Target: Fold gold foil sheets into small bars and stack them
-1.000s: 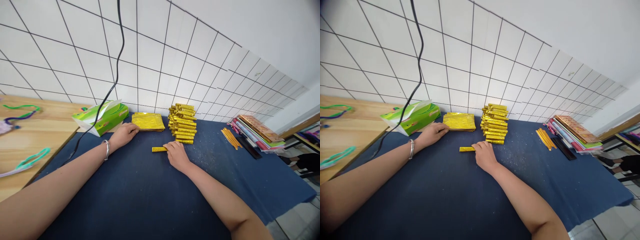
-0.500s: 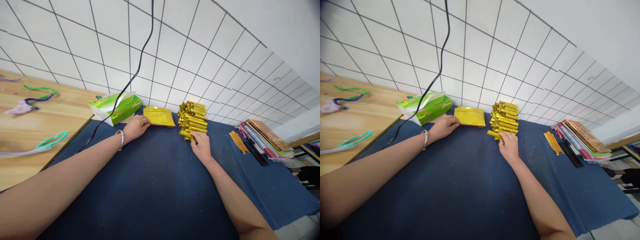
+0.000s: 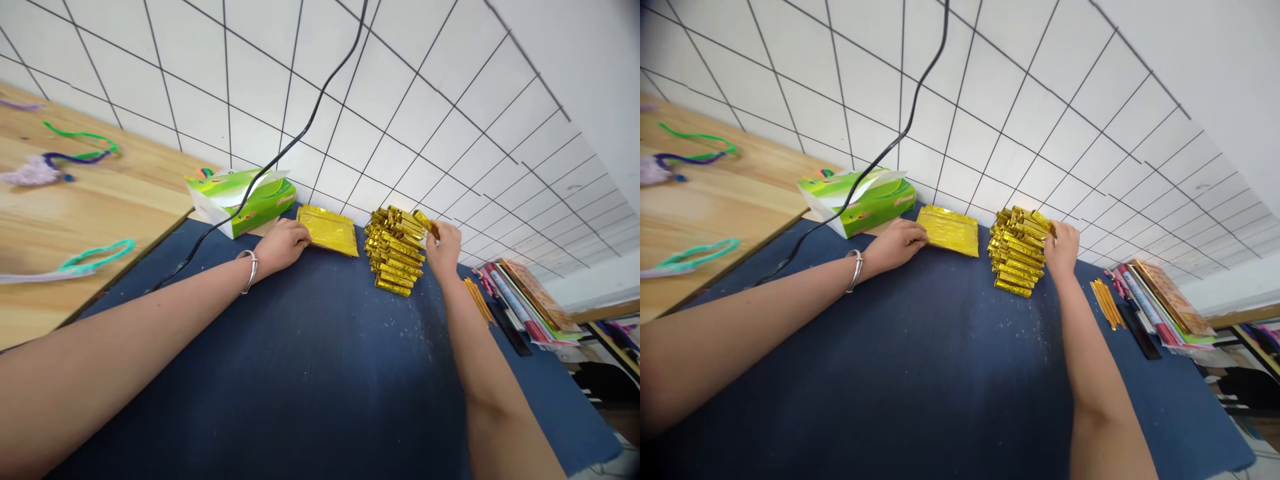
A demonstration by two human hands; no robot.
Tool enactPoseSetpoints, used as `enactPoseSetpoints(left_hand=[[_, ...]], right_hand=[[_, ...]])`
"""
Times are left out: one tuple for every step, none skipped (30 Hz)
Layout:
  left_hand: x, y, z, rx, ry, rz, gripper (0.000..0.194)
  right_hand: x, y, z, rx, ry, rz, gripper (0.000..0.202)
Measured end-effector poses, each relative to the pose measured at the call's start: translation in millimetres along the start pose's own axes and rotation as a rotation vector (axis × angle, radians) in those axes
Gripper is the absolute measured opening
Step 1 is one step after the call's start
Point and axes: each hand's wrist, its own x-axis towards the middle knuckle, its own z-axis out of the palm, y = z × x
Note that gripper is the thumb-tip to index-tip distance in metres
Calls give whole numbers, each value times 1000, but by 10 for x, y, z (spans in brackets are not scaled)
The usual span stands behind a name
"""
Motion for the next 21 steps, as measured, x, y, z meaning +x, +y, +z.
enactPoseSetpoints(left_hand=[[1,0,-1,-6,0,4,23],[2,1,-5,-10,0,8,22],[3,4,-11,-11,1,9,22],[3,8,-17,-11,4,5,22],[4,12,-24,-10,6,-3,22],[5,16,-31,-11,7,-13,22],[7,19,-36,-15,7,-22,22],[9,22,-40,-22,7,-29,22],[11,23,-41,-28,7,-32,22],[13,25,-41,-29,7,-30,22],[13,26,-40,-27,10,-26,23],[11,28,-38,-19,16,-22,23],[8,31,-36,-8,28,-21,24],[3,37,-36,3,45,-21,24],[-2,45,-38,13,68,-26,24],[-9,56,-43,19,100,-35,24],[-15,73,-53,23,138,-49,24],[-22,94,-66,24,177,-63,24],[-30,120,-83,23,218,-78,24],[-38,150,-103,20,257,-91,25],[-47,183,-124,11,291,-101,25]], right_hand=[[155,58,86,-22,-5,-10,38],[297,110,168,-41,-18,-10,40],[419,154,241,-58,-36,-2,42],[515,188,299,-69,-65,8,44],[580,211,340,-78,-93,22,45],[608,223,361,-82,-98,43,44],[600,223,360,-79,-87,63,43],[556,210,338,-67,-59,81,41],[479,184,299,-52,-21,95,38],[374,144,244,-35,11,101,36],[246,91,179,-15,36,97,34],[104,23,106,6,51,83,33],[-47,-59,32,31,40,52,31],[-198,-153,-40,56,16,11,30],[-344,-260,-109,75,-20,-37,28],[-480,-376,-172,86,-63,-87,28],[-602,-500,-229,97,-110,-142,29],[-708,-630,-280,112,-159,-200,30],[-797,-762,-324,133,-214,-254,31],[-869,-892,-364,158,-270,-293,34],[-928,-1019,-398,191,-298,-303,38]])
